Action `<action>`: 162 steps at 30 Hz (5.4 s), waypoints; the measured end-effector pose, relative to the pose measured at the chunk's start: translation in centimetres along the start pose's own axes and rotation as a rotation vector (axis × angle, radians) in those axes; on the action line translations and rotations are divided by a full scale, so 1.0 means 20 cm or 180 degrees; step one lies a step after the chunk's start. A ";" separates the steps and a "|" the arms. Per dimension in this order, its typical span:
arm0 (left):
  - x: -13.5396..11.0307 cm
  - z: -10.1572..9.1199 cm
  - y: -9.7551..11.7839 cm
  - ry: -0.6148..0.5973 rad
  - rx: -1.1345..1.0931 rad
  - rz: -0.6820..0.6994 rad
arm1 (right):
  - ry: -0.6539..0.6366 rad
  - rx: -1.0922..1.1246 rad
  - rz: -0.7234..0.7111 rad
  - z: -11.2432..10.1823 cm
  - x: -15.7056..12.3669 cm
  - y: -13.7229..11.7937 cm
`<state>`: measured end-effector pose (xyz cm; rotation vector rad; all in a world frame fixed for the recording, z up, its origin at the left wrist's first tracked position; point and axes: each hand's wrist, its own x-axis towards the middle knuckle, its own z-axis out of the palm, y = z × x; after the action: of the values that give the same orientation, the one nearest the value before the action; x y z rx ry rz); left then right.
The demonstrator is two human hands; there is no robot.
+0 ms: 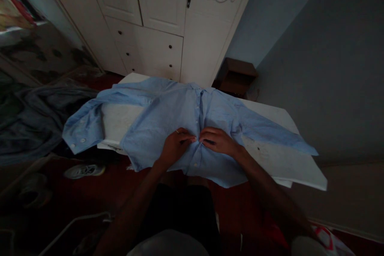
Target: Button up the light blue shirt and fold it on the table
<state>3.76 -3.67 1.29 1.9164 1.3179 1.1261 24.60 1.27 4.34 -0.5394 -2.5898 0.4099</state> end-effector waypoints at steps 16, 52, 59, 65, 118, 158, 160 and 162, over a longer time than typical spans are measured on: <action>0.00 0.05 -0.02 -0.0027 0.0878 0.0540 | 0.0584 0.0198 -0.0099 0.11 -0.07 0.05; -0.03 0.04 0.02 -0.0131 0.0627 0.0497 | 0.0600 -0.0332 -0.0222 0.11 -0.06 0.04; -0.08 0.12 0.07 0.0260 0.0996 0.0209 | 0.0675 -0.0508 -0.0360 0.11 -0.06 0.04; -0.11 0.15 0.10 0.0445 0.1242 0.0102 | 0.0803 -0.0579 -0.0423 0.11 -0.06 0.03; -0.11 0.20 0.09 0.0990 0.1616 -0.0124 | 0.0611 0.0098 0.0381 0.13 -0.05 0.05; -0.13 0.14 0.07 0.1221 0.0577 0.0109 | 0.0623 0.1858 0.2578 0.12 -0.02 -0.13; -0.12 0.13 0.08 0.1135 0.0548 0.0057 | 0.0587 0.1857 0.2600 0.12 -0.02 -0.13; -0.12 0.12 0.09 0.1094 0.0505 -0.0017 | 0.0572 0.1894 0.2647 0.12 -0.02 -0.13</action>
<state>6.35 -6.45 0.76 1.8844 1.6361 1.4337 23.04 -1.70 3.11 -1.3200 -1.8187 1.2662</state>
